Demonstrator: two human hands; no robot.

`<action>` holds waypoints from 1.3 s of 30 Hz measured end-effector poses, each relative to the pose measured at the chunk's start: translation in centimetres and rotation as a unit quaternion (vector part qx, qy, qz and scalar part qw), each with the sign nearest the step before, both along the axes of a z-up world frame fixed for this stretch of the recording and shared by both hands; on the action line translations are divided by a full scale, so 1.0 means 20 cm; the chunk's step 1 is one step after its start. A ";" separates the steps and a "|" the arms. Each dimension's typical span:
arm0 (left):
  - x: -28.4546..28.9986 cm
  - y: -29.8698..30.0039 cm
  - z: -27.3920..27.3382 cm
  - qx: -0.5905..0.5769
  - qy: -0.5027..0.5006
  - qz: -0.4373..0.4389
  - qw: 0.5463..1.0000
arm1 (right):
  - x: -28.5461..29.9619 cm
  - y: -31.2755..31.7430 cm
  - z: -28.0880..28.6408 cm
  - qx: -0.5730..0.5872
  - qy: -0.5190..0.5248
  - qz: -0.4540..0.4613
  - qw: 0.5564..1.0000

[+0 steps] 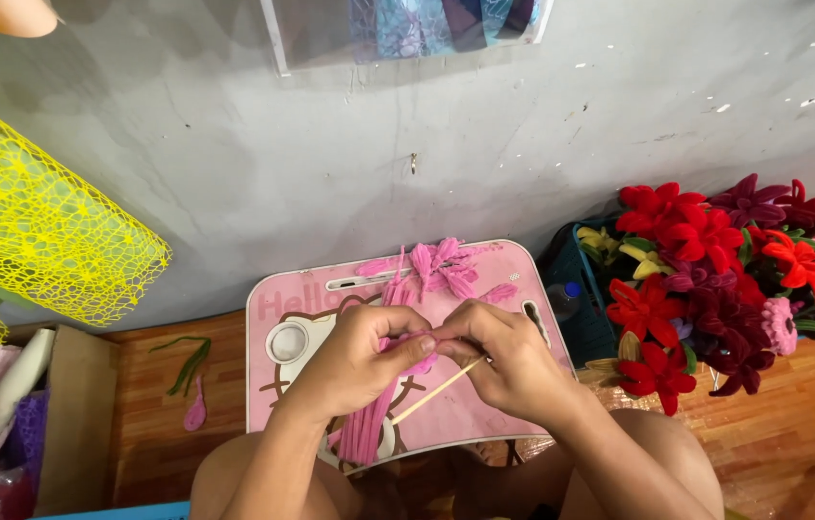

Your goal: The person sits on the floor and uses a wooden stick to wrap pink pipe cleaners around it, forming a flower shape. They repeatedly wrap the pipe cleaner and adjust the resulting flower on a pink Hello Kitty tray.

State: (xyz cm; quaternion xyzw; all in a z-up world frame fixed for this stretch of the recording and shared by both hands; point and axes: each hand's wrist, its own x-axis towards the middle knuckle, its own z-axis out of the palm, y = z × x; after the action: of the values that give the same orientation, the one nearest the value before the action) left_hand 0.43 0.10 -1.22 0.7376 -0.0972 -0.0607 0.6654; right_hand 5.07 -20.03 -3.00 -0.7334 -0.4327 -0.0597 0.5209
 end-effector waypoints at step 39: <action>0.19 -0.03 -0.38 -0.147 -0.051 0.355 0.922 | -0.03 0.19 -0.11 0.039 0.279 -0.048 0.958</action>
State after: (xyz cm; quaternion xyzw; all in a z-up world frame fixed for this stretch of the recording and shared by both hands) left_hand 4.19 -0.59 -8.90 0.6201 0.1291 0.2324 0.7381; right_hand 4.49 -16.21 -5.25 -0.7202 -0.2317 0.1053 0.6454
